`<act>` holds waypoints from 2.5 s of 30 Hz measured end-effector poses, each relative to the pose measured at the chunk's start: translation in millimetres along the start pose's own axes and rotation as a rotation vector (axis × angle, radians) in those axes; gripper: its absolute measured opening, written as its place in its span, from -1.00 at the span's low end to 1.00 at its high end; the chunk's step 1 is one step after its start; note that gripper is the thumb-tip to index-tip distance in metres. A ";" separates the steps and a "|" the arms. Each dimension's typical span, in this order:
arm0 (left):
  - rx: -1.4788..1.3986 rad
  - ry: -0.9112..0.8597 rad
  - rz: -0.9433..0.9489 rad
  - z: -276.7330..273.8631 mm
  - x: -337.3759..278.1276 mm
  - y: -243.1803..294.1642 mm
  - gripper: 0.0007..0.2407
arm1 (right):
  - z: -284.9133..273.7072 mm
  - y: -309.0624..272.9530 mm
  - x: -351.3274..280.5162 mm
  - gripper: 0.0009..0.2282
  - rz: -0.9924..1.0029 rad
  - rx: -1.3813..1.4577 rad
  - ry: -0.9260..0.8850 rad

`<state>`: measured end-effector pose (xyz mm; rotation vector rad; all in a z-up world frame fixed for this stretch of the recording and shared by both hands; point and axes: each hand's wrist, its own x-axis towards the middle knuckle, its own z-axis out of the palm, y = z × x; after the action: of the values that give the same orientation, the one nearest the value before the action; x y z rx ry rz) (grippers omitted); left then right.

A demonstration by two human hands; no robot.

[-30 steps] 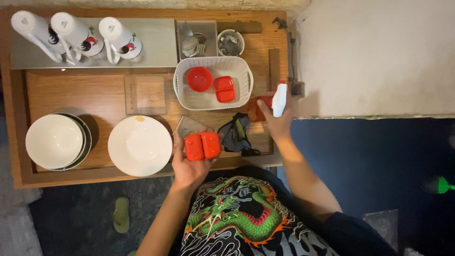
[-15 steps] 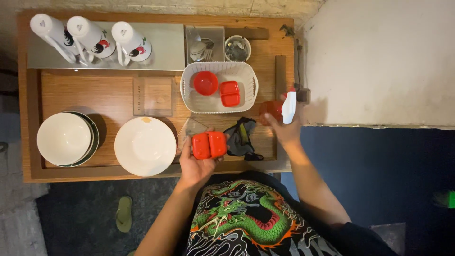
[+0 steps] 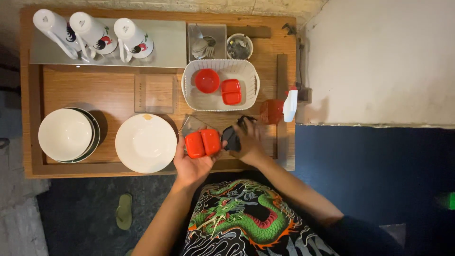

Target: Cleaning plastic and ceramic containers using a spray bottle and a cloth.

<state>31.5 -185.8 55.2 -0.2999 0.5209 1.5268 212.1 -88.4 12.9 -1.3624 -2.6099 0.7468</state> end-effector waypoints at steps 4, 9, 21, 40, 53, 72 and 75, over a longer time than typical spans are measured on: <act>0.062 -0.195 -0.031 -17.4 3.1 7.9 -0.44 | 37.8 8.6 11.2 -0.11 0.137 -0.139 -0.231; 0.136 -0.039 0.012 -5.3 -3.8 27.3 -0.42 | 63.3 35.8 0.1 -0.44 0.235 0.400 0.027; 0.150 -0.026 -0.095 -22.9 12.3 76.9 -0.48 | -50.7 -191.9 32.2 -0.45 -0.231 0.097 0.248; 0.053 -0.300 0.034 -81.5 13.3 158.9 -0.60 | -37.5 -285.6 55.5 -0.58 0.027 0.166 0.290; 0.330 -0.083 0.058 -45.4 -11.2 196.2 -0.50 | -7.8 -334.5 44.4 -0.56 0.003 0.019 0.210; 0.366 -0.189 0.152 -32.7 -17.2 221.5 -0.51 | 2.7 -349.6 44.3 -0.46 -0.012 0.091 0.269; 0.474 -0.249 0.207 -42.8 -13.3 216.0 -0.53 | -14.6 -352.1 59.0 -0.47 -0.005 0.067 0.271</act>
<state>-187.7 -210.5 54.0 0.3153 0.7101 1.5583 -80.1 -204.5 182.8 -1.3334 -2.3574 0.5955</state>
